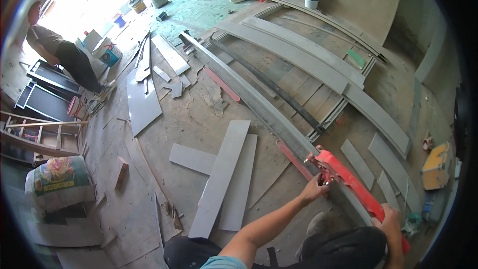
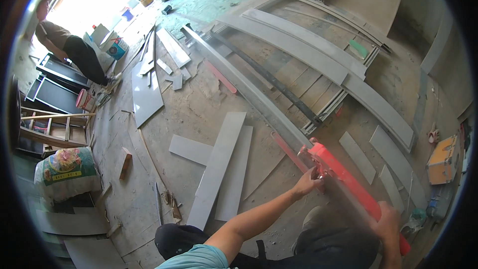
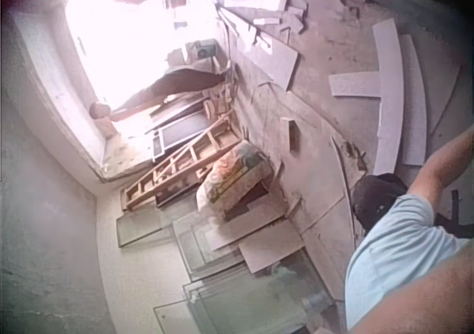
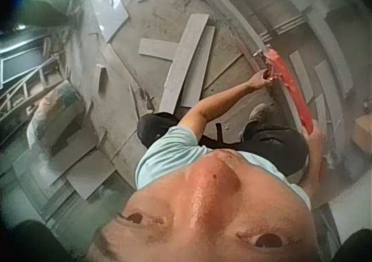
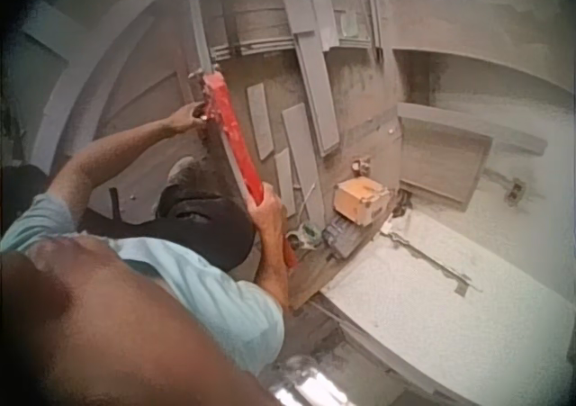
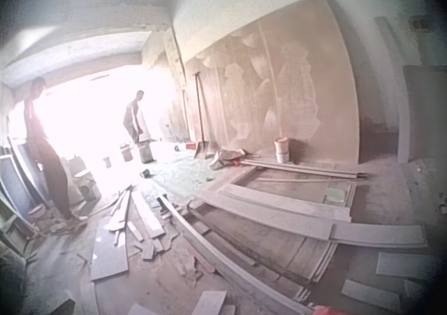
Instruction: The person measures a wall corner with a ruler, marks a tile with the ruler and a marker, and cuts the tile using a manual tile cutter.
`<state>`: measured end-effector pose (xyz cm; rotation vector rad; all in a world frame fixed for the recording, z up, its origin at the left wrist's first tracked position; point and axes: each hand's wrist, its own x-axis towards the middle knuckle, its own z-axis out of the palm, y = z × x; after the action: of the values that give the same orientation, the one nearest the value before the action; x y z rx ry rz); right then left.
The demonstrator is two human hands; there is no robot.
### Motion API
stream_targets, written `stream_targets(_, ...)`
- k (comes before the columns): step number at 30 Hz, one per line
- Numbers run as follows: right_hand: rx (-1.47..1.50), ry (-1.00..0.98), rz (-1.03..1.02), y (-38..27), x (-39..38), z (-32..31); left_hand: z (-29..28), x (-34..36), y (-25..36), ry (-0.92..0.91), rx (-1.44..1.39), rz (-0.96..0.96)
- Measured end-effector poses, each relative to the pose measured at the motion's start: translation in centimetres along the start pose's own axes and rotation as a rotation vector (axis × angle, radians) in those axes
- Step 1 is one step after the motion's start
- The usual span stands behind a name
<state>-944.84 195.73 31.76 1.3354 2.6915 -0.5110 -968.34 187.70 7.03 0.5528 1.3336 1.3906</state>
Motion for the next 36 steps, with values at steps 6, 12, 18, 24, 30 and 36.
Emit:
stream_targets(6,-0.057,0.036,0.008,-0.5,-0.2,-0.3,-0.7,-1.0,2.5,-0.174,-0.279,-0.113)
stream_targets(12,-0.125,-0.049,0.076,1.1,-0.9,1.4,1.8,-1.8,-0.5,-0.165,-0.551,-0.091)
stream_targets(18,-0.177,-0.015,-0.113,-1.0,1.5,1.8,-5.3,-1.9,-1.2,-0.245,0.54,0.044)
stream_targets(24,-0.041,-0.176,-0.016,-1.9,3.2,1.9,-23.0,-11.2,7.6,0.025,1.353,-0.062)
stream_targets(30,0.028,-0.161,0.16,-2.0,1.3,2.6,-38.2,-26.6,1.1,0.663,1.221,-0.423)
stream_targets(36,-0.002,-0.167,-0.022,-2.6,3.2,2.9,-38.6,-29.2,-1.2,0.555,0.622,-0.7)
